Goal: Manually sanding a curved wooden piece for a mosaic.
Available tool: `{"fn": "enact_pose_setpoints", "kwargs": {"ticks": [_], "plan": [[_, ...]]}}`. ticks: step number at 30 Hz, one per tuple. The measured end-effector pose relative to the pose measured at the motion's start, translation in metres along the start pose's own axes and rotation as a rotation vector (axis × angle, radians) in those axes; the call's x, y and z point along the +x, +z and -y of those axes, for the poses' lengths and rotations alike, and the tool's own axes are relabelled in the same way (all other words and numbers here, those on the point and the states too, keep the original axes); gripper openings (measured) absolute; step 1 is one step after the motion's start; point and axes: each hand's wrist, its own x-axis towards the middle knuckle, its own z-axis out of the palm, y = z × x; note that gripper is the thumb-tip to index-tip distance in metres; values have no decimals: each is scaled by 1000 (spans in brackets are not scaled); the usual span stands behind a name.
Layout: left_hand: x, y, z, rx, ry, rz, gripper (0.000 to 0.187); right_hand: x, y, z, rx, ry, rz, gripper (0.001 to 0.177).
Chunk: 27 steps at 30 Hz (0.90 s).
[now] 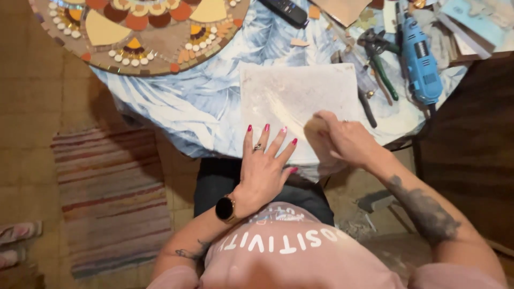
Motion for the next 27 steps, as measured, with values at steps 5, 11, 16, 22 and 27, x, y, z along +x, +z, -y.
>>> {"fn": "enact_pose_setpoints", "kwargs": {"ticks": [5, 11, 16, 22, 27], "plan": [[1, 5, 4, -16, -15, 32, 50, 76, -29, 37, 39, -176, -137, 58], [-3, 11, 5, -23, -8, 22, 66, 43, -20, 17, -59, -72, -42, 65], [-2, 7, 7, -47, 36, -40, 71, -14, 6, -13, 1, 131, -77, 49], [-3, 11, 7, -33, 38, -39, 74, 77, -15, 15, 61, -90, -56, 67], [-3, 11, 6, -16, 25, -26, 73, 82, -36, 41, -21, -161, -43, 64]]}}
